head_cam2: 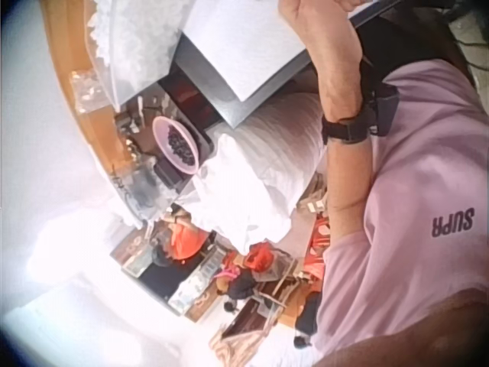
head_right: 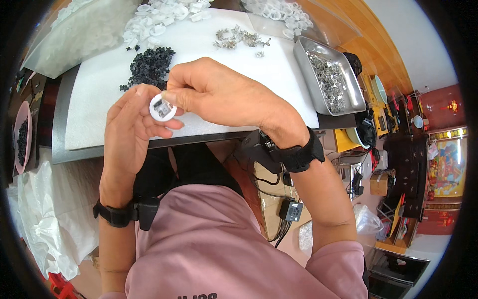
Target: Assembling small plastic and metal components into circular housings at a workstation.
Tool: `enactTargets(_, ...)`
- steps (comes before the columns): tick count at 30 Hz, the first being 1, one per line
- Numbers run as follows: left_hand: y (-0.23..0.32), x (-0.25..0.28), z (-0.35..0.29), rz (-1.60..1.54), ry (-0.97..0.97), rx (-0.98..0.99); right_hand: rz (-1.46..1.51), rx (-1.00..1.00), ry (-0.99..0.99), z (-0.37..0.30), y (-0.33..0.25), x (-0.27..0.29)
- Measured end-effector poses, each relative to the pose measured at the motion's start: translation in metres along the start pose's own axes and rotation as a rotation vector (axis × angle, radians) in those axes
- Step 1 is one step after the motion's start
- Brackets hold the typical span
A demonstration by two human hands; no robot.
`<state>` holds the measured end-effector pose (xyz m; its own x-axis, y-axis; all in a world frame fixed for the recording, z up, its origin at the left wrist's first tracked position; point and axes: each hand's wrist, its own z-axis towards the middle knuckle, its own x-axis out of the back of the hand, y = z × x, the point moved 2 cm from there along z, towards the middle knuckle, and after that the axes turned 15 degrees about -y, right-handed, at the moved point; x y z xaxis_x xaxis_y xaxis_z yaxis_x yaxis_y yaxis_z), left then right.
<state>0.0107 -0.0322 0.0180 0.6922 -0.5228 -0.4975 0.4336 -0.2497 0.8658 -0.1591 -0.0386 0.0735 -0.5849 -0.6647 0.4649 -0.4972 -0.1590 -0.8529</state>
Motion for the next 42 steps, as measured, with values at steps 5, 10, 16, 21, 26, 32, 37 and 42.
enactTargets(5,-0.004,0.000,0.002,-0.005,-0.079,-0.032,-0.079,0.055,-0.039,0.007,-0.004,0.004)
enactTargets(10,-0.005,0.005,-0.001,-0.047,-0.062,-0.100,-0.242,0.147,0.083,0.009,0.000,-0.003)
enactTargets(16,-0.007,0.008,0.001,-0.127,-0.077,-0.154,-0.399,0.267,0.273,0.005,0.000,-0.019)
enactTargets(21,-0.006,0.005,0.000,-0.113,-0.066,-0.184,-0.407,0.205,0.307,0.006,-0.001,-0.026)
enactTargets(26,-0.006,0.004,0.000,-0.118,-0.058,-0.237,-0.462,0.208,0.317,0.008,0.001,-0.027)
enactTargets(32,-0.009,0.006,-0.001,-0.091,-0.024,-0.258,-0.468,0.258,0.366,0.010,0.005,-0.029)
enactTargets(37,-0.005,0.003,-0.001,-0.034,0.045,-0.216,-0.489,0.251,0.391,0.007,0.005,-0.030)
enactTargets(42,-0.008,0.003,-0.001,-0.052,0.030,-0.227,-0.445,0.308,0.470,0.005,0.002,-0.031)
